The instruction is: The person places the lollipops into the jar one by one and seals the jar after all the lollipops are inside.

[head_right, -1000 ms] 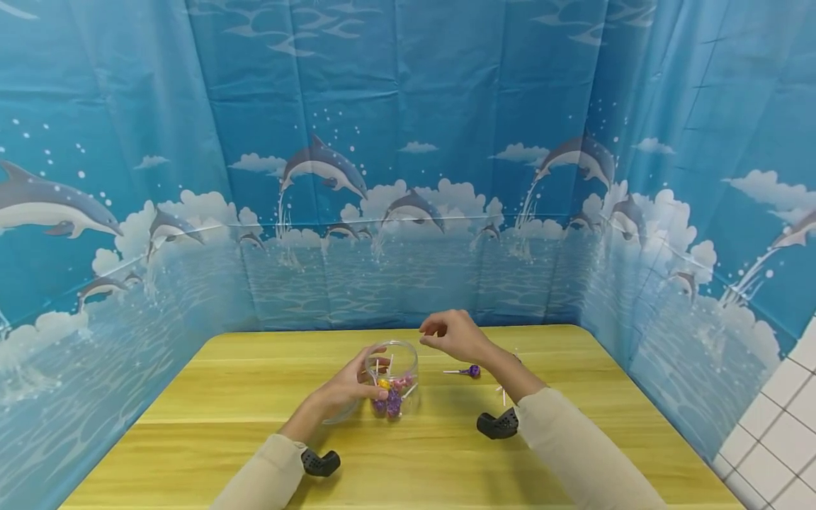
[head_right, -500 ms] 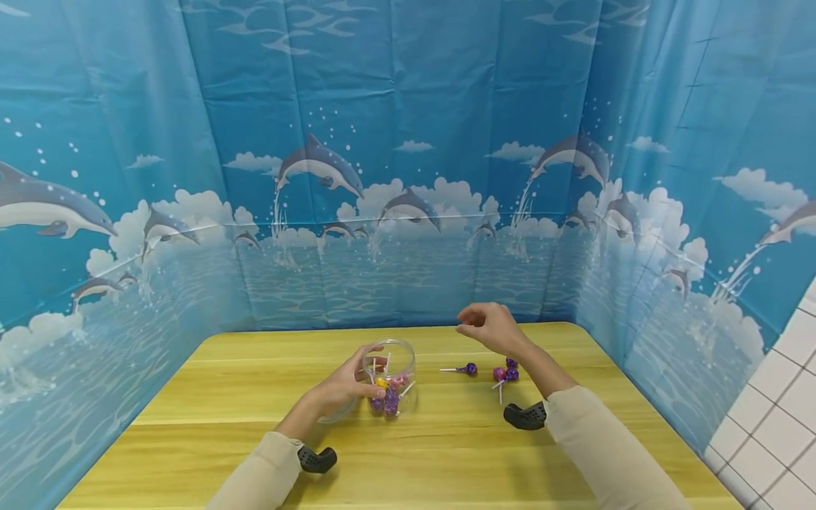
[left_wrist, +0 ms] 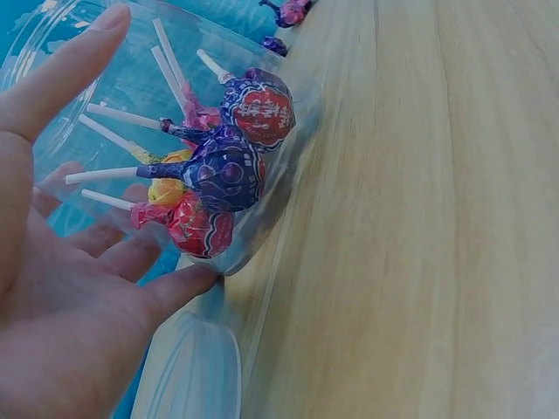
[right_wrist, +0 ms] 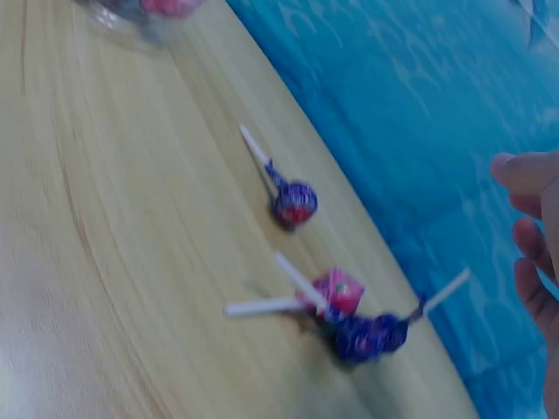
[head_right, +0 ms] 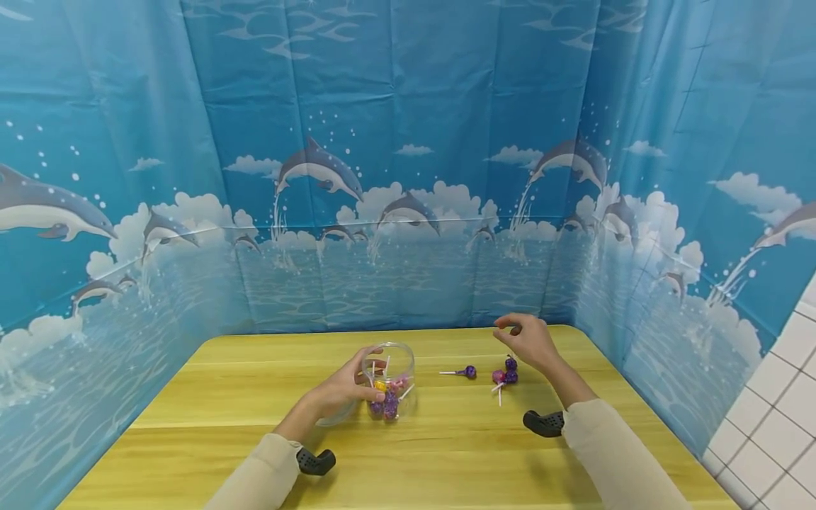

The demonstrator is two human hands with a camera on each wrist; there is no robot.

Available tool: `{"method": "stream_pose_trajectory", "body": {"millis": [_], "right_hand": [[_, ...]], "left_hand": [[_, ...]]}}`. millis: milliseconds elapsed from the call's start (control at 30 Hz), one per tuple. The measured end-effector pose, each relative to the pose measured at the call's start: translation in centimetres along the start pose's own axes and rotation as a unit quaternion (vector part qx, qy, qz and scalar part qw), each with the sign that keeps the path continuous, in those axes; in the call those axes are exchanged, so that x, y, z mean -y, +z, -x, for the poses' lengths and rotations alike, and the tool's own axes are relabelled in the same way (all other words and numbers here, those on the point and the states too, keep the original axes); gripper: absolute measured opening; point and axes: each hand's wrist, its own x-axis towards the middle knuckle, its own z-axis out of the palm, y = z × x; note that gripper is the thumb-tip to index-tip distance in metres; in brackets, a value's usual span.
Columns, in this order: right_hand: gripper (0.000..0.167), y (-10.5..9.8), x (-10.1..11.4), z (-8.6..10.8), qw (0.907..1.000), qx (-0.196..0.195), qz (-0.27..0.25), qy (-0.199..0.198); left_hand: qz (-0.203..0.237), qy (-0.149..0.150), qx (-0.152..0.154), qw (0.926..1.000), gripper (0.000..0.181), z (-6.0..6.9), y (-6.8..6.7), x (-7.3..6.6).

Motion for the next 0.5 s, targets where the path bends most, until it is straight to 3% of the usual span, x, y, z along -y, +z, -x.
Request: {"method": "stream_pose_trajectory", "body": {"millis": [233, 367, 500], "right_hand": [[0.054, 1.3, -3.0, 1.5, 0.9940, 0.015, -0.042, 0.100], [0.046, 2.6, -4.7, 2.4, 0.9935, 0.001, -0.054, 0.101], [0.029, 3.5, -5.1, 2.4, 0.9960, -0.032, -0.033, 0.076]], "left_hand": [[-0.016, 0.002, 0.004, 0.9999, 0.083, -0.2, 0.0, 0.0], [-0.014, 0.002, 0.008, 0.9999, 0.083, -0.3, 0.0, 0.1], [-0.008, 0.002, 0.007, 0.9999, 0.083, -0.2, -0.3, 0.3]]}}
